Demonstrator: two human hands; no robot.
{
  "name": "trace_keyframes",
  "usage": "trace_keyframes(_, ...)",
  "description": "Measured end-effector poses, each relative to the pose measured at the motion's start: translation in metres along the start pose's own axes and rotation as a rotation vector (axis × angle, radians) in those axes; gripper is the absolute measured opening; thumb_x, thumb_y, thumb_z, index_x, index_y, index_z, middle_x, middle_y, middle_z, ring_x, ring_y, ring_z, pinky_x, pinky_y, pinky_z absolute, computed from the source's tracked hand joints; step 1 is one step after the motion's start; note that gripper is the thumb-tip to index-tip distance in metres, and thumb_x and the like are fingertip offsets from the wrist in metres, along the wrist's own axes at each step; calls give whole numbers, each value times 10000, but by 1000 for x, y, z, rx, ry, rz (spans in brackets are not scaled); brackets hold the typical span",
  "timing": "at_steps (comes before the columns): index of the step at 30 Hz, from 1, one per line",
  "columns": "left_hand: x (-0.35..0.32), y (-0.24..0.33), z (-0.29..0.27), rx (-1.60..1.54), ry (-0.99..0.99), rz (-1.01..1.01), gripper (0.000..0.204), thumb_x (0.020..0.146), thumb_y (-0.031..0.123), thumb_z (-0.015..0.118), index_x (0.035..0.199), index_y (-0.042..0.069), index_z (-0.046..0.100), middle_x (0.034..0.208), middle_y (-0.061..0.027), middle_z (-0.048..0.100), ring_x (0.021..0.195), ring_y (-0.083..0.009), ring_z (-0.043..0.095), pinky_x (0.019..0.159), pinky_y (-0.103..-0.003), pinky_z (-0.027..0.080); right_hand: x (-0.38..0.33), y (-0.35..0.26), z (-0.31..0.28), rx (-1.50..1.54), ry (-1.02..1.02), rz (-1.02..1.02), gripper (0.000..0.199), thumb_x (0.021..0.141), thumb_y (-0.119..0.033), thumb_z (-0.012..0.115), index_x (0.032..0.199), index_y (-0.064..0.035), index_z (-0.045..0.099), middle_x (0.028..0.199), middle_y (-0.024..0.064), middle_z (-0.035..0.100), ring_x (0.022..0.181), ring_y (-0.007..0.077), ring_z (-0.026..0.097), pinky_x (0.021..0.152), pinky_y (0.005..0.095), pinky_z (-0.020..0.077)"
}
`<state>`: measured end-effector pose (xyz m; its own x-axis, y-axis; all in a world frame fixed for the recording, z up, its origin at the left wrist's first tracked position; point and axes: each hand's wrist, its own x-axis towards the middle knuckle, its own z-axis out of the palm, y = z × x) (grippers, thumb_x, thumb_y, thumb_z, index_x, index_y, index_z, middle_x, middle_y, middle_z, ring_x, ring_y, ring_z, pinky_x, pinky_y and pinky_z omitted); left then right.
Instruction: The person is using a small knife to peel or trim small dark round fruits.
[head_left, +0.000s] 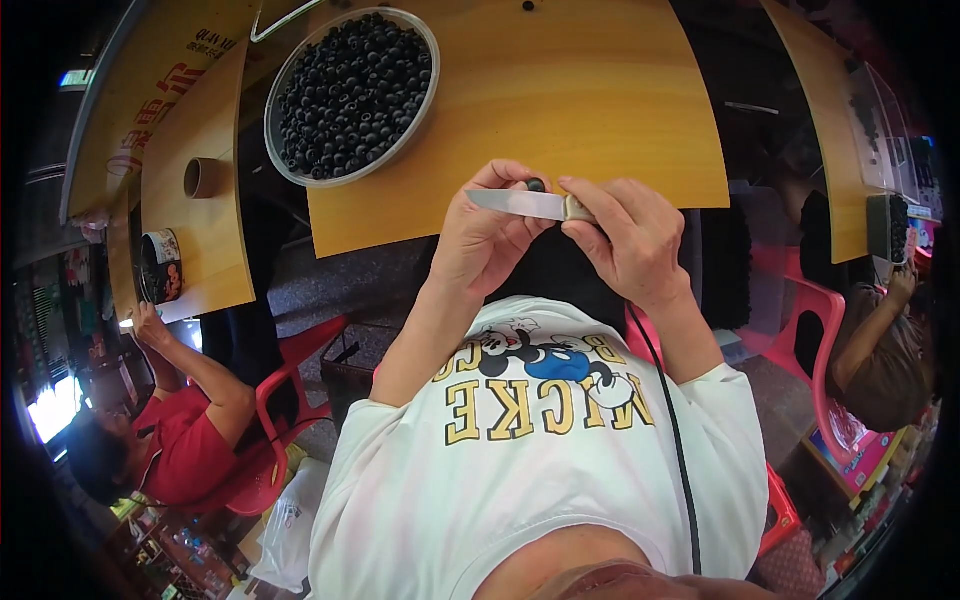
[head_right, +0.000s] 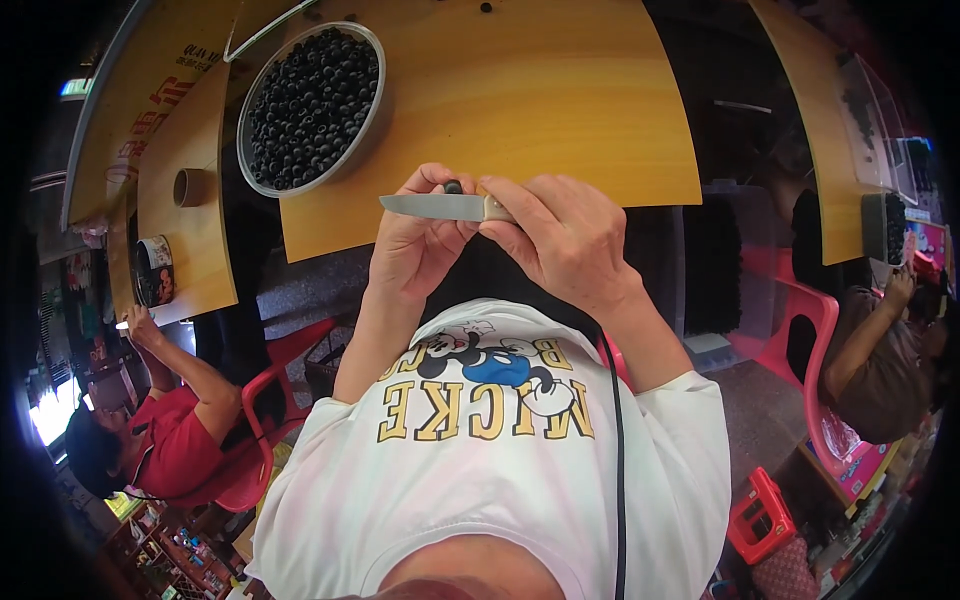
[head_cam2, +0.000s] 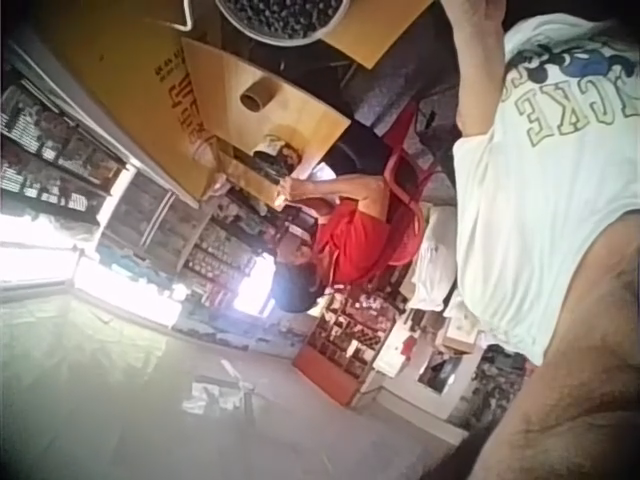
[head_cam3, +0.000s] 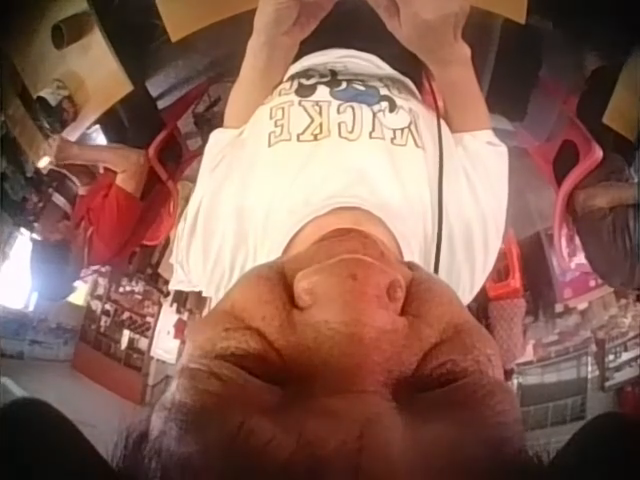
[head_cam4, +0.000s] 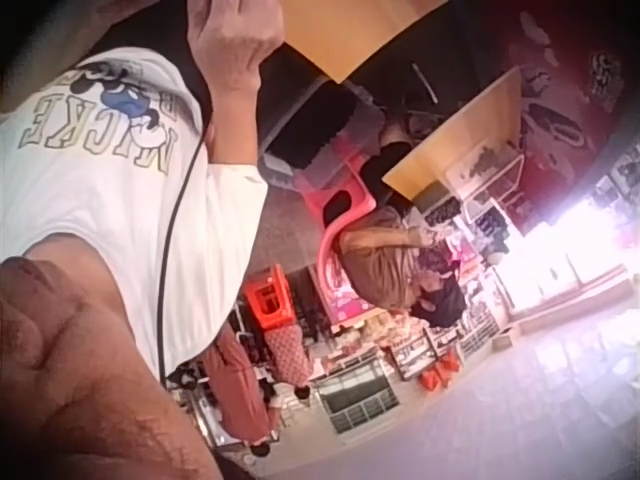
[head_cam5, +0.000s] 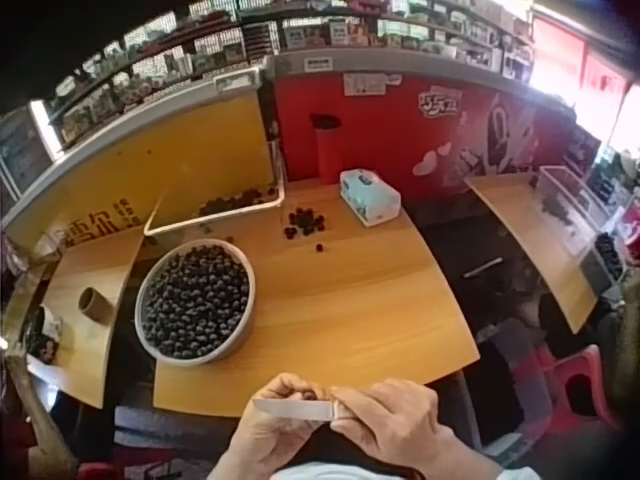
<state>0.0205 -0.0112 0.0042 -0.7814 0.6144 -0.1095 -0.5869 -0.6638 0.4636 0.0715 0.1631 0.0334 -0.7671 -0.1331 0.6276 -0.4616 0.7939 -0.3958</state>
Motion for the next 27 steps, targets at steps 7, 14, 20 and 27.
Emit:
trace_keyframes(7, 0, 0, -7, 63, -51, 71, 90, 905, 75, 601, 979, 42, 561, 954, -117, 626, 873, -194, 622, 797, -314, 512, -3, 9, 0, -74, -57, 50, 220, 852, -244, 657, 973, -63, 688, 697, 74, 576, 575, 229, 561, 515, 332, 438)
trace_keyframes(14, 2, -2, -12, -116, 16, -8, 119, 899, 67, 609, 1005, 25, 575, 896, -100, 597, 809, -163, 570, 742, -283, 493, -18, 51, -5, 55, 197, 381, 208, 948, -131, 563, 1077, 10, 645, 826, 115, 615, 712, 167, 577, 620, 243, 429)
trace_keyframes(20, -2, 0, -7, -212, 55, -115, 229, 923, 122, 585, 1113, -2, 559, 952, -76, 536, 821, -142, 493, 726, -272, 480, -20, 46, 12, 85, 144, 436, 237, 960, -168, 552, 1070, 26, 631, 813, 75, 590, 704, 143, 528, 631, 237, 419)
trace_keyframes(27, -13, 13, -11, -222, -153, -142, 200, 918, 134, 598, 1062, 8, 541, 951, -81, 515, 815, -135, 482, 709, -253, 487, -37, 43, 23, 198, 140, 533, 276, 976, -206, 520, 1079, 23, 633, 767, 54, 545, 662, 121, 479, 603, 238, 391)
